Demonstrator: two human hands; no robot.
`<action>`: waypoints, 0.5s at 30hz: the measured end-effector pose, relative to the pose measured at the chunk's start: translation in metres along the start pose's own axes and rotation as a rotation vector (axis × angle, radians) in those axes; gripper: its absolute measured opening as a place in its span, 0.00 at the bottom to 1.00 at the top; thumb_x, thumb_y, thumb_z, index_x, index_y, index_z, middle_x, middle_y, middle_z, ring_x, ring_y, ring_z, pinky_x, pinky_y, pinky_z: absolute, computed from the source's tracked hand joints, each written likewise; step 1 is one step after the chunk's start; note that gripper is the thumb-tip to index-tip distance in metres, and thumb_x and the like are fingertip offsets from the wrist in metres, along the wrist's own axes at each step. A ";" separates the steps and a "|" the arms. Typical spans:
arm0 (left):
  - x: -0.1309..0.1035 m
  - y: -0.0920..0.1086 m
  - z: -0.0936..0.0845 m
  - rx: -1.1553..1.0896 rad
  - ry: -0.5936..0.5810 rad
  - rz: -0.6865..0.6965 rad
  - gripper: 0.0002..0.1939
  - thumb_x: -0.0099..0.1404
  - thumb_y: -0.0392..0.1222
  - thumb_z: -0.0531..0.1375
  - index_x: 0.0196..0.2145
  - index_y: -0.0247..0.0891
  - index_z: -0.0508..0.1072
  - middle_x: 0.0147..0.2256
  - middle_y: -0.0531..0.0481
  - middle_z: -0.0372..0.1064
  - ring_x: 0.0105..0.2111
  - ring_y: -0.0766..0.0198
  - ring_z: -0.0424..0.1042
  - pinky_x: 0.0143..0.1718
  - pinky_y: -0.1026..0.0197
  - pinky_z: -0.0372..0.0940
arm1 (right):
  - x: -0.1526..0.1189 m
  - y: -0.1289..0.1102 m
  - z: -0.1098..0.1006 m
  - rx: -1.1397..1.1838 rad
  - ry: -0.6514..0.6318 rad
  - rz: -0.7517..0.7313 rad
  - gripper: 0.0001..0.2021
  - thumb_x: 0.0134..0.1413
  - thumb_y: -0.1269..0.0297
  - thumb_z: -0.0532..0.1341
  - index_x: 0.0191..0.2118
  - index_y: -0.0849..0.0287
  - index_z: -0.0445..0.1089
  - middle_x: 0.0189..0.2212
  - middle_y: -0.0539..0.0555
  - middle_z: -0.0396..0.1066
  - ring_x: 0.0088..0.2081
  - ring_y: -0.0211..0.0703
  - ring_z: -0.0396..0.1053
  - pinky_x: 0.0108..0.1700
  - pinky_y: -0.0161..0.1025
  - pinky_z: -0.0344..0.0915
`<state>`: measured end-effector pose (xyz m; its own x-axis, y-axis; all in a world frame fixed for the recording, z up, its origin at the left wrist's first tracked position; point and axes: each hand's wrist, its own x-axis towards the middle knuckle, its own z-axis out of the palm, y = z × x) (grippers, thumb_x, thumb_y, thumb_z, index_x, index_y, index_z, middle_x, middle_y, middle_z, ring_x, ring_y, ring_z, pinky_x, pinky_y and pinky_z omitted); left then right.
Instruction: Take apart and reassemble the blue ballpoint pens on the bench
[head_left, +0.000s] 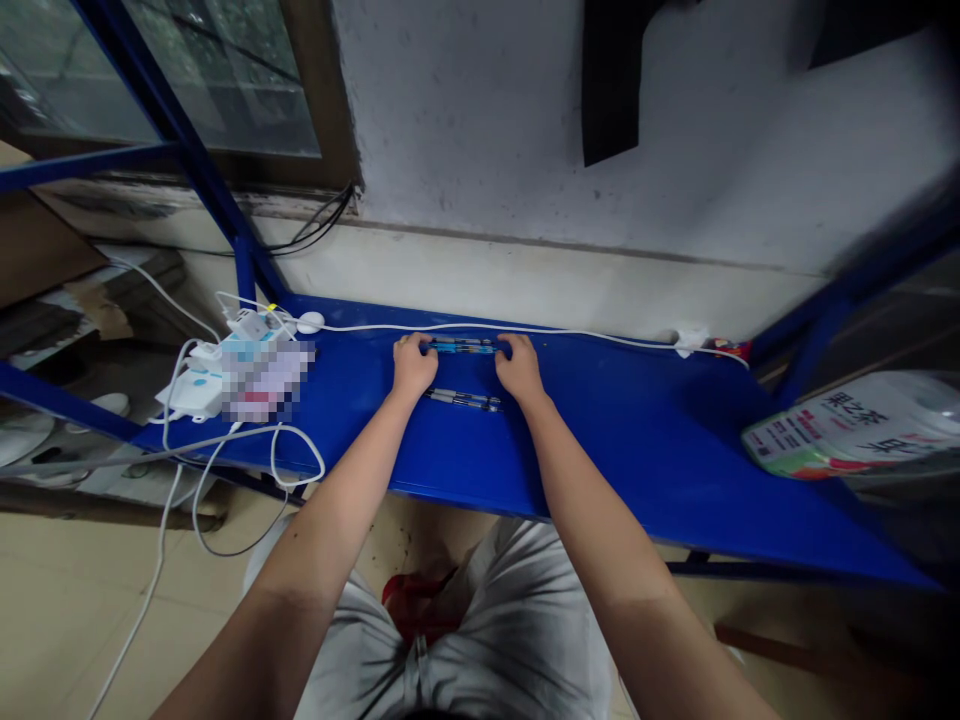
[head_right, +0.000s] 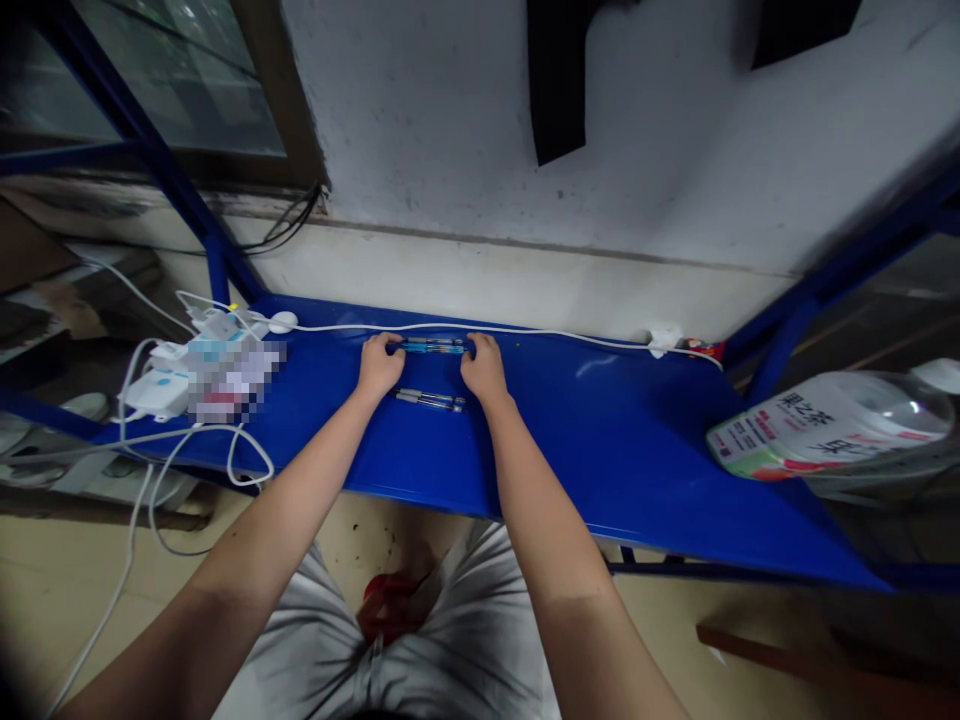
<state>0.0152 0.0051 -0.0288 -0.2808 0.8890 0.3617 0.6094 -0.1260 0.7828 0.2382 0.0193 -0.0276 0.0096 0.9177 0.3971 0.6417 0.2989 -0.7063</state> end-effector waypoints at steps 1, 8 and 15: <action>0.000 0.000 -0.001 -0.020 0.007 -0.002 0.12 0.59 0.31 0.61 0.39 0.40 0.78 0.44 0.40 0.75 0.53 0.44 0.70 0.61 0.44 0.63 | -0.001 -0.003 -0.003 0.023 0.028 -0.004 0.19 0.56 0.73 0.58 0.52 0.62 0.77 0.55 0.66 0.75 0.57 0.55 0.72 0.64 0.53 0.66; -0.005 0.003 -0.007 -0.120 0.031 -0.023 0.10 0.57 0.29 0.59 0.34 0.41 0.78 0.40 0.44 0.76 0.46 0.50 0.74 0.58 0.48 0.66 | -0.012 -0.021 -0.025 0.339 -0.489 -0.046 0.06 0.54 0.60 0.66 0.32 0.56 0.79 0.31 0.52 0.79 0.35 0.46 0.75 0.43 0.43 0.71; -0.007 0.002 -0.007 -0.214 0.051 -0.040 0.10 0.60 0.30 0.57 0.33 0.40 0.77 0.38 0.45 0.76 0.40 0.54 0.75 0.51 0.51 0.68 | -0.012 -0.018 -0.027 0.241 -0.685 -0.094 0.07 0.47 0.60 0.73 0.32 0.54 0.83 0.36 0.53 0.79 0.35 0.43 0.74 0.39 0.39 0.70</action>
<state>0.0136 -0.0042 -0.0260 -0.3423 0.8722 0.3494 0.4271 -0.1868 0.8847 0.2473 -0.0036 -0.0039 -0.5695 0.8196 0.0622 0.4288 0.3608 -0.8282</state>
